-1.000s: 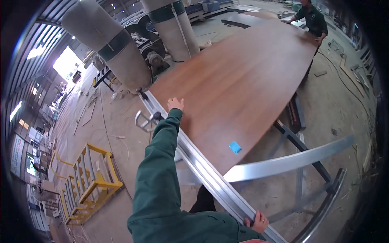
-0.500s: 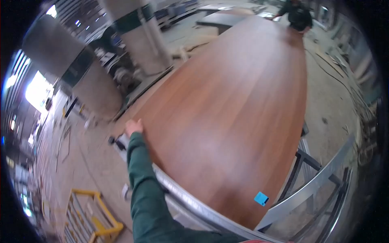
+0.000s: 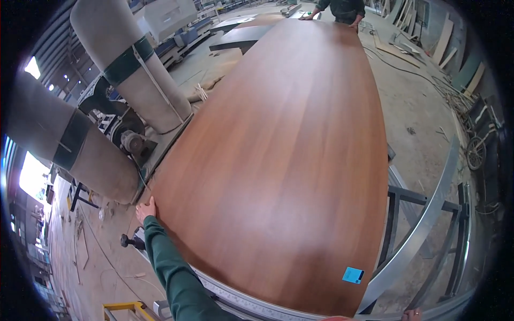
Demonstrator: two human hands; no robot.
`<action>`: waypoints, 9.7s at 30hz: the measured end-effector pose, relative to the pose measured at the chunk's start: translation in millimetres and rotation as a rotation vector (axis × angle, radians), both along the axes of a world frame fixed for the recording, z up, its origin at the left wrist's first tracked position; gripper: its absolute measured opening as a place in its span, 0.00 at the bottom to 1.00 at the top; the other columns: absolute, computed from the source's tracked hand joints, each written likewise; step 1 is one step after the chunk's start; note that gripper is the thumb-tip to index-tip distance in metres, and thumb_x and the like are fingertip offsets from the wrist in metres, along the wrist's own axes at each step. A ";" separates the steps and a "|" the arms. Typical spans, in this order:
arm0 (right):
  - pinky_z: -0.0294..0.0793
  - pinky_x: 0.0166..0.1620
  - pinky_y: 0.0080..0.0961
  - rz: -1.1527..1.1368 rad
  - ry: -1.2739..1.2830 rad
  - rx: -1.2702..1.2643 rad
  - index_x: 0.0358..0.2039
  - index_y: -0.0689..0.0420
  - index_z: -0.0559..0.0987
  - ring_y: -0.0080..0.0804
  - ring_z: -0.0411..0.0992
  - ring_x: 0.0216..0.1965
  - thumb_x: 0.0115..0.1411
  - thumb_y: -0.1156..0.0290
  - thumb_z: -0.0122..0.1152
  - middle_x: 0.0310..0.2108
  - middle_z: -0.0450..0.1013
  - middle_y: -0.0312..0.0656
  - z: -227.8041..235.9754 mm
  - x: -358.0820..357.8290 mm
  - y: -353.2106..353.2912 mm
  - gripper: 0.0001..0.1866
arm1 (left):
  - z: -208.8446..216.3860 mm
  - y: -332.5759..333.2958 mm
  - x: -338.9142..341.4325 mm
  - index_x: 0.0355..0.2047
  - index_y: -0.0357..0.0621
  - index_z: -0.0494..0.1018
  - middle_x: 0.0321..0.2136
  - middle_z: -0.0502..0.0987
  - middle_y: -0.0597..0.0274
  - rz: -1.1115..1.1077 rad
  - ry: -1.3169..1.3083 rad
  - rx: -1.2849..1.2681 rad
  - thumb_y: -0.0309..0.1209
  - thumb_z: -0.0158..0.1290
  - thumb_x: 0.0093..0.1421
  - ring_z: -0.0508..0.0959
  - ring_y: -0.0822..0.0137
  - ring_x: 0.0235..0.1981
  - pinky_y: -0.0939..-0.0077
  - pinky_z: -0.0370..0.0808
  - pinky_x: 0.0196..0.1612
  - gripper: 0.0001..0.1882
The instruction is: Cutting a large wood-textured panel using a sliding table saw with the help of an assistant.
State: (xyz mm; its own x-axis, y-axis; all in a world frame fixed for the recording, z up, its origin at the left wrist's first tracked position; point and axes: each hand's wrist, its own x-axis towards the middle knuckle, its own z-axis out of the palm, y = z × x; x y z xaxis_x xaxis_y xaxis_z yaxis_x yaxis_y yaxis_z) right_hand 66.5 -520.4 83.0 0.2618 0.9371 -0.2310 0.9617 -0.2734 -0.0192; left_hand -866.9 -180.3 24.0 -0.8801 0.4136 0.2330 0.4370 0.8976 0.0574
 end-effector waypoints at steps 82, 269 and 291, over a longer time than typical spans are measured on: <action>0.64 0.47 0.37 0.303 0.354 0.792 0.27 0.57 0.77 0.44 0.66 0.42 0.49 0.67 0.56 0.38 0.71 0.45 16.7 177.6 451.1 0.08 | 47.3 211.4 753.4 0.28 0.48 0.75 0.40 0.69 0.63 -1.009 -0.262 0.435 0.47 0.55 0.49 0.69 0.60 0.42 0.66 0.68 0.43 0.16; 0.21 0.63 0.41 0.582 1.180 0.663 0.53 0.61 0.62 0.33 0.48 0.62 0.61 0.65 0.37 0.57 0.58 0.44 -85.5 658.1 3455.4 0.22 | -17.0 2929.9 1436.8 0.59 0.33 0.47 0.59 0.50 0.40 -0.098 -0.305 0.940 0.23 0.45 0.55 0.51 0.48 0.61 0.65 0.50 0.61 0.32; 0.33 0.61 0.53 0.492 0.987 0.687 0.40 0.58 0.71 0.39 0.60 0.54 0.53 0.69 0.52 0.45 0.67 0.45 -52.9 732.9 3457.7 0.14 | 1.8 2939.6 1491.3 0.59 0.30 0.45 0.59 0.48 0.38 -0.100 -0.273 0.798 0.23 0.43 0.54 0.49 0.47 0.61 0.64 0.46 0.63 0.33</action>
State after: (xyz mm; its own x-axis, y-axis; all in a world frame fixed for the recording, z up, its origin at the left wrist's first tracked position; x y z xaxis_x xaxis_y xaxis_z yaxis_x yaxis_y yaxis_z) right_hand 799.3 2937.3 30.0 -0.1453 0.8886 0.4351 0.4574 0.4503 -0.7668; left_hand 624.4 2759.2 25.8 -0.9158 0.2949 0.2727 0.3912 0.5012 0.7719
